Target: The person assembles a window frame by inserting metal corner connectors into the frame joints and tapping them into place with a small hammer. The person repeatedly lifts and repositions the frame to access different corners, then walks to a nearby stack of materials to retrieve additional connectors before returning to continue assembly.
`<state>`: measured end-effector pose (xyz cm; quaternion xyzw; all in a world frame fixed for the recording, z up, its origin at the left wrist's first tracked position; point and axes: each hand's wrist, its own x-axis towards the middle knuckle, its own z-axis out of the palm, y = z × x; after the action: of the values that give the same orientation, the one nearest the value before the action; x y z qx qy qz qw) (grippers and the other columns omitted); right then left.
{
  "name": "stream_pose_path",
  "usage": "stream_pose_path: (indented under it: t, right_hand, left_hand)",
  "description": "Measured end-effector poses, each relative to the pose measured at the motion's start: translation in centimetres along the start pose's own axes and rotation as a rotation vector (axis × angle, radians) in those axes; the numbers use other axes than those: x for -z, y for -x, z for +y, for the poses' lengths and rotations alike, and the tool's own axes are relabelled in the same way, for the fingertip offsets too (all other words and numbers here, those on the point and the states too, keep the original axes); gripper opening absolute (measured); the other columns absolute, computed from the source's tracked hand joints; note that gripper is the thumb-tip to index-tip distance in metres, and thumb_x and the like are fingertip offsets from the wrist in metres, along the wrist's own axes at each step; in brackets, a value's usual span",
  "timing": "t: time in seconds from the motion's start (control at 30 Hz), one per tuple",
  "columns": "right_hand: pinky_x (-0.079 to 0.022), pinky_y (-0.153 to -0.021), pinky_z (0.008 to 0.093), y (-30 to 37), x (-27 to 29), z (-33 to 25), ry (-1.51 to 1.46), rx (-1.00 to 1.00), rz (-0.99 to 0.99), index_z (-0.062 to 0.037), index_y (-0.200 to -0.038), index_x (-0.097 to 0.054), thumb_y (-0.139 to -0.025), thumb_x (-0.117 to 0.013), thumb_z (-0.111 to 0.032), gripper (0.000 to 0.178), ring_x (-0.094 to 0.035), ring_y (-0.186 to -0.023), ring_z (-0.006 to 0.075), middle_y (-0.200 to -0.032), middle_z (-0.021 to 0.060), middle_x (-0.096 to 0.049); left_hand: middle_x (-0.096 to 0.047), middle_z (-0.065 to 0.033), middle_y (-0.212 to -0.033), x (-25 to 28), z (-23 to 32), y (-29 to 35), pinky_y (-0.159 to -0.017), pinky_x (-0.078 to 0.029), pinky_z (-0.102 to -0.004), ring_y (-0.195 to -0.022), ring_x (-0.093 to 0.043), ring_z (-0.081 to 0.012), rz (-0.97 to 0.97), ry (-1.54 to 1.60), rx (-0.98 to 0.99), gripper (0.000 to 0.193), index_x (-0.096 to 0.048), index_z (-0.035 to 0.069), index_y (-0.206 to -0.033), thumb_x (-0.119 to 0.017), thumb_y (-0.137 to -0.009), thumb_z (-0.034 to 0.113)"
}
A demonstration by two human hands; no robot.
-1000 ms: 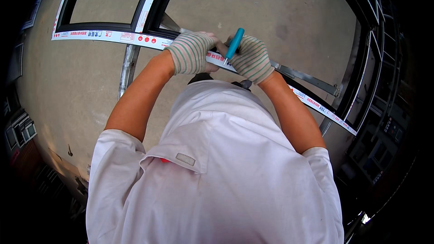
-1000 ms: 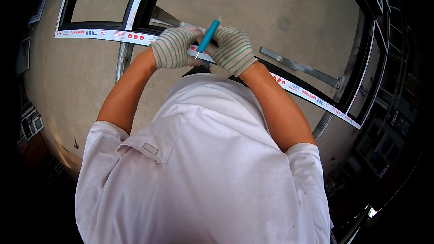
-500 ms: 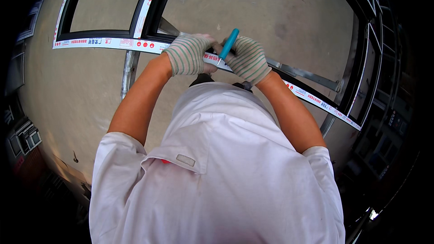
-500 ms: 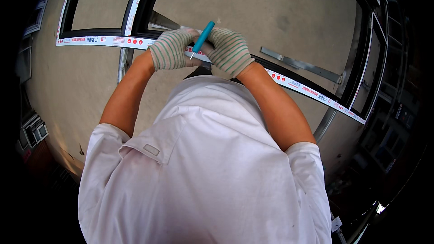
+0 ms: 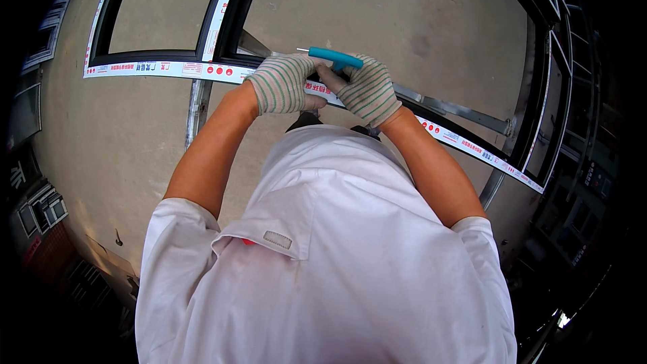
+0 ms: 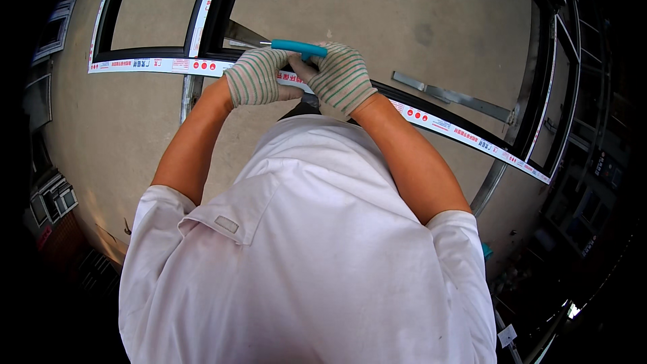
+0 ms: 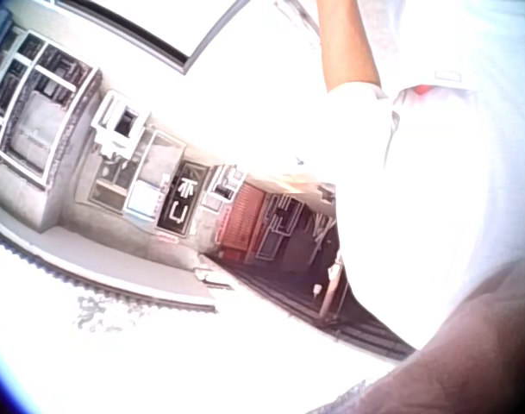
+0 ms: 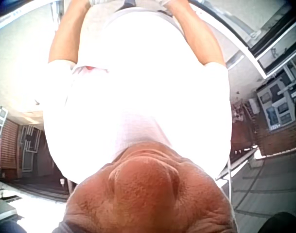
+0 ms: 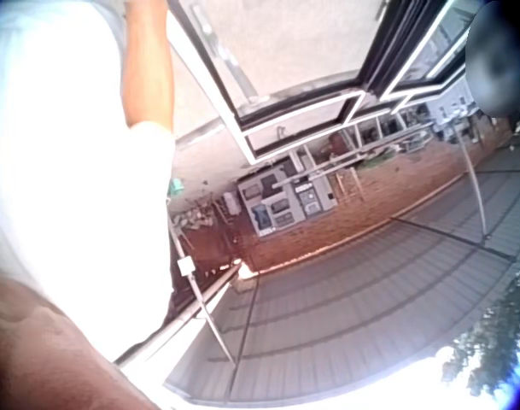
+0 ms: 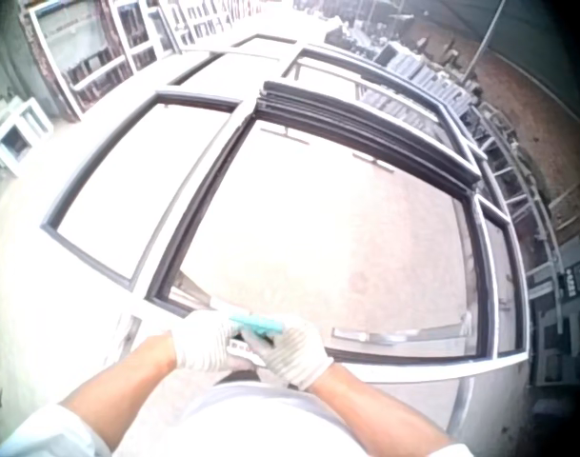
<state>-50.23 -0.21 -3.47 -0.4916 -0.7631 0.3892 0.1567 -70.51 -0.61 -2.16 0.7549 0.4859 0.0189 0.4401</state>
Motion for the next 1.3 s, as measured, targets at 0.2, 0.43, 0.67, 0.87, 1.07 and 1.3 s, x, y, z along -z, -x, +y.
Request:
stream_pose_path:
  t: [0.2,0.43,0.67,0.87,1.07,1.3]
  right_hand:
    - [-0.056,-0.068,0.0424,0.2,0.4,-0.6,0.027,-0.049,0.000,-0.0077,-0.096,-0.077,-0.099,-0.065,-0.042,0.037,-0.071,-0.075,0.0360,-0.083,0.0177,-0.073]
    - [-0.058,-0.072,0.0402,0.1,0.8,-0.4,-0.013,0.017,-0.010,-0.0075,-0.098,-0.077,-0.099,-0.064,-0.042,0.037,-0.072,-0.077,0.0334,-0.084,0.0164,-0.075]
    - [-0.057,-0.071,0.0386,0.4,2.0,-0.9,-0.037,-0.086,0.056,-0.0047,-0.095,-0.077,-0.098,-0.066,-0.042,0.039,-0.072,-0.074,0.0315,-0.081,0.0162,-0.074]
    - [-0.056,-0.068,0.0360,2.1,2.6,0.0,-0.170,-0.274,0.150,-0.0030,-0.095,-0.076,-0.096,-0.071,-0.040,0.038,-0.071,-0.070,0.0263,-0.079,0.0166,-0.074]
    - [-0.054,-0.067,0.0341,2.7,2.1,0.7,-0.262,-0.285,0.156,-0.0006,-0.096,-0.076,-0.096,-0.073,-0.038,0.038,-0.068,-0.068,0.0214,-0.079,0.0151,-0.073]
    - [-0.052,-0.070,0.0304,5.0,2.0,3.8,-0.411,-0.346,0.352,0.0013,-0.098,-0.073,-0.097,-0.075,-0.028,0.029,-0.062,-0.072,0.0128,-0.076,0.0092,-0.070]
  left_hand:
    - [-0.075,-0.0166,-0.108,-0.4,-0.8,-0.1,-0.090,-0.056,-0.0405,-0.099,-0.072,-0.0341,0.055,0.040,-0.059,0.049,-0.071,0.007,-0.118,-0.084,-0.079,0.033]
    - [-0.076,-0.0139,-0.109,0.1,-0.8,-1.5,-0.092,-0.056,-0.0378,-0.099,-0.071,-0.0290,-0.072,0.165,-0.038,0.033,-0.072,0.006,-0.118,-0.077,-0.089,0.021]
    - [-0.073,-0.0151,-0.113,-1.5,-2.7,-2.5,-0.097,-0.053,-0.0368,-0.106,-0.069,-0.0284,-0.115,0.294,-0.020,0.028,-0.070,0.001,-0.117,-0.071,-0.094,0.017]
    - [-0.070,-0.0131,-0.107,-0.4,-2.2,-2.5,-0.092,-0.054,-0.0367,-0.099,-0.067,-0.0265,-0.127,0.164,-0.093,0.022,-0.070,0.001,-0.114,-0.065,-0.099,0.016]
    - [-0.068,-0.0116,-0.102,0.5,-2.1,-1.8,-0.089,-0.053,-0.0357,-0.094,-0.064,-0.0231,-0.131,0.259,0.016,0.020,-0.070,0.002,-0.111,-0.065,-0.098,0.017]
    - [-0.068,-0.0062,-0.092,1.6,-2.1,-0.7,-0.080,-0.054,-0.0304,-0.084,-0.063,-0.0145,-0.050,0.311,0.160,0.017,-0.071,0.001,-0.105,-0.067,-0.097,0.015]
